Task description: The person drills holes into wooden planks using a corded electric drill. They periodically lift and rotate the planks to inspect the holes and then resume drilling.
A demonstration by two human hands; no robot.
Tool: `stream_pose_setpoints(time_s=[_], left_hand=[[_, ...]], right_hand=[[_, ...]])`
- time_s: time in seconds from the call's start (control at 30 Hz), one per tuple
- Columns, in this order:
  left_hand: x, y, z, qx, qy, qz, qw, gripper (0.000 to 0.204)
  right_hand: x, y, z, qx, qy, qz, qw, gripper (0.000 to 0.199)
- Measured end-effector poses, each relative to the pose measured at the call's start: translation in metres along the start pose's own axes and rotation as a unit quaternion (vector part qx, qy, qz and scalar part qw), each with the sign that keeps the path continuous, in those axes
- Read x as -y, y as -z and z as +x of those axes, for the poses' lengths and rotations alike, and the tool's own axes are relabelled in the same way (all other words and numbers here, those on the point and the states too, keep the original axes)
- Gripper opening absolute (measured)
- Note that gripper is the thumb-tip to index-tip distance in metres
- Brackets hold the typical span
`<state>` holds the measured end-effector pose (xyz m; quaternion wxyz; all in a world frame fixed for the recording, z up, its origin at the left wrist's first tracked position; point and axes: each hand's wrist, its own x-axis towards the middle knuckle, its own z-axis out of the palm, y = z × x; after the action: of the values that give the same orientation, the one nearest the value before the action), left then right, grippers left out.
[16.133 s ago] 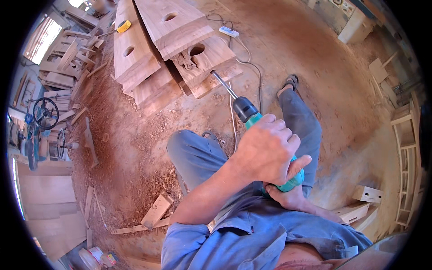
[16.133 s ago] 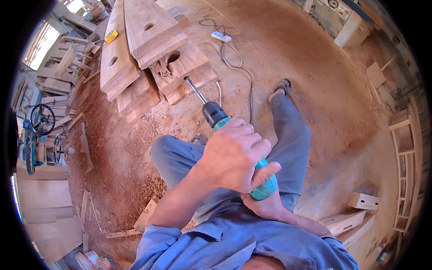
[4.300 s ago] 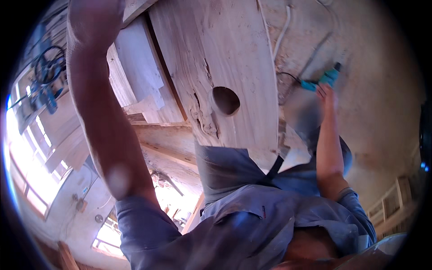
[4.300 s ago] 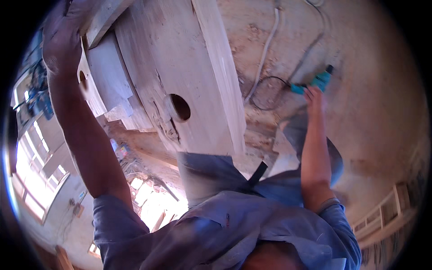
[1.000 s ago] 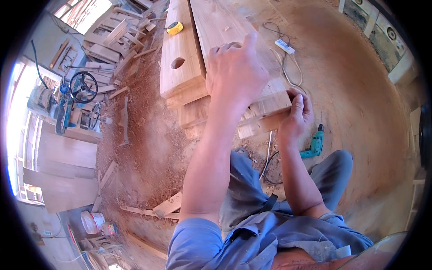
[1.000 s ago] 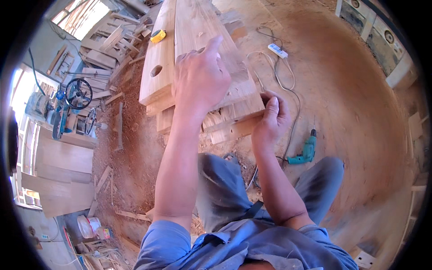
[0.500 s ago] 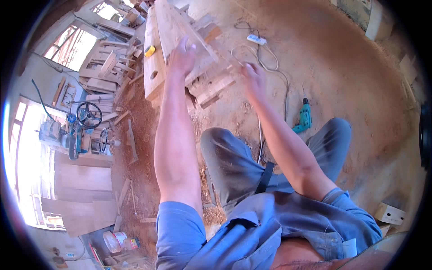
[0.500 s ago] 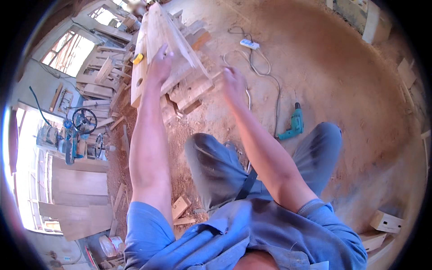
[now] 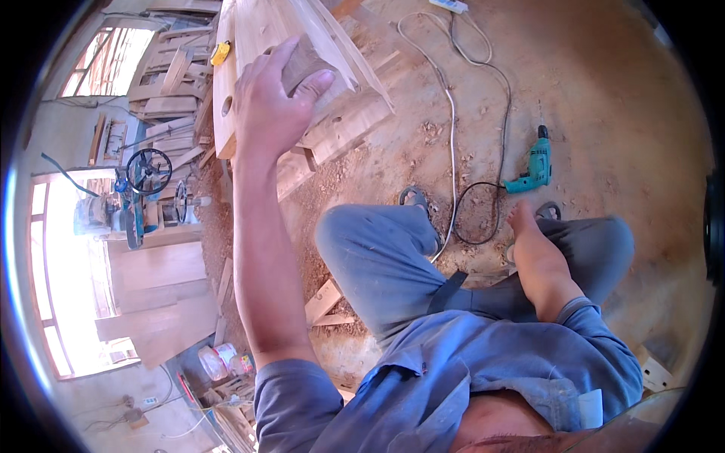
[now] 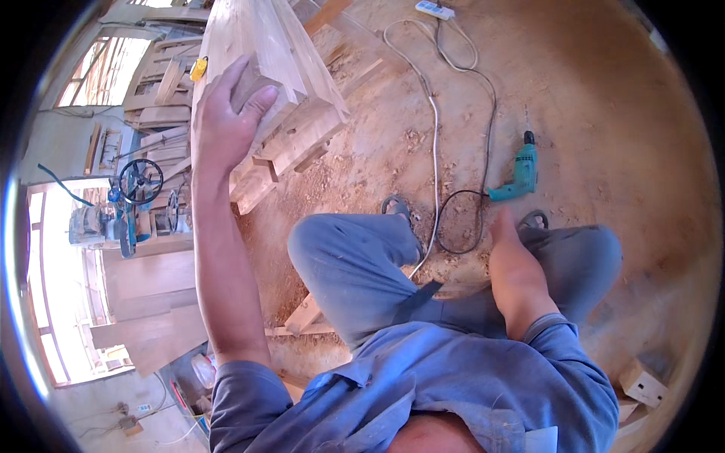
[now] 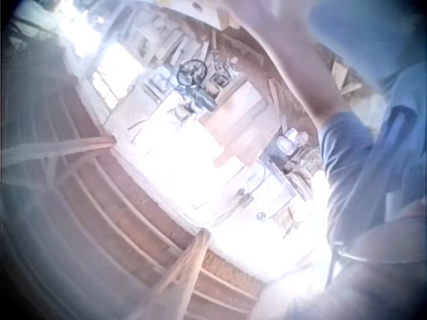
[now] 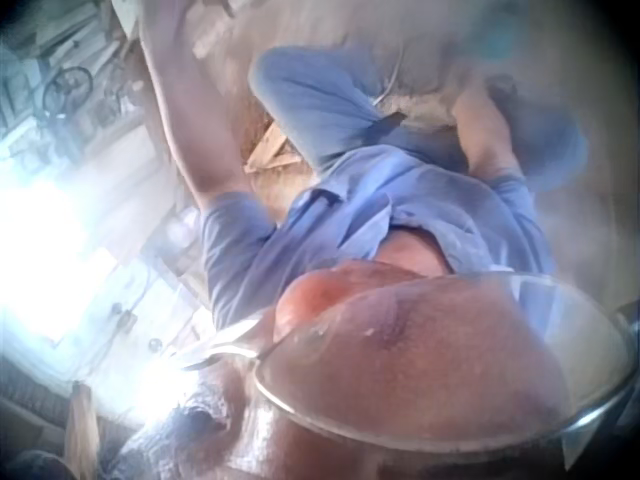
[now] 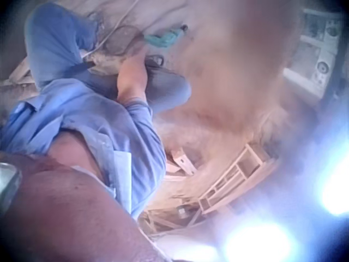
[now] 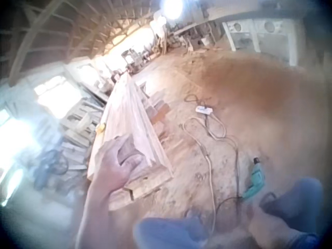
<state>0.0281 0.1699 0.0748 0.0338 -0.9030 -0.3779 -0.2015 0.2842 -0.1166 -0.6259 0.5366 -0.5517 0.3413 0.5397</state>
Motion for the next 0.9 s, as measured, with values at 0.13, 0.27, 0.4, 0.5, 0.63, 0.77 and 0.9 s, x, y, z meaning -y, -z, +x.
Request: stream_pose_setpoints(time_s=[0.13,0.27,0.4,0.5,0.63,0.77,0.9], left_hand=[[0.006,-0.009,0.013,-0.019,-0.022,-0.074,0.997,0.067],[0.004,-0.001,0.004,0.024,0.025,-0.073,0.997,0.075],[0.002,0.0,0.006,0.024,0.023,-0.063,0.997,0.075],[0.003,0.002,0.011,0.029,0.015,-0.083,0.996,0.075],[0.006,0.001,0.003,0.034,0.046,-0.099,0.993,0.074],[-0.019,0.006,0.002,-0.016,-0.049,-0.049,0.997,0.047],[-0.001,-0.001,0.002,-0.015,-0.007,-0.063,0.998,0.065]], right_hand=[[0.019,-0.005,0.023,-0.012,0.035,0.022,0.999,0.036],[0.035,-0.038,-0.011,-0.005,0.014,0.05,0.999,0.052],[0.047,-0.049,-0.024,0.019,0.004,0.107,0.994,0.065],[0.046,-0.042,-0.013,0.041,0.021,0.14,0.989,0.055],[0.053,-0.065,-0.033,0.042,0.045,0.23,0.971,0.039],[0.098,-0.081,-0.048,0.109,0.071,0.325,0.937,0.026],[0.127,-0.073,-0.083,0.137,0.057,0.414,0.898,0.025]])
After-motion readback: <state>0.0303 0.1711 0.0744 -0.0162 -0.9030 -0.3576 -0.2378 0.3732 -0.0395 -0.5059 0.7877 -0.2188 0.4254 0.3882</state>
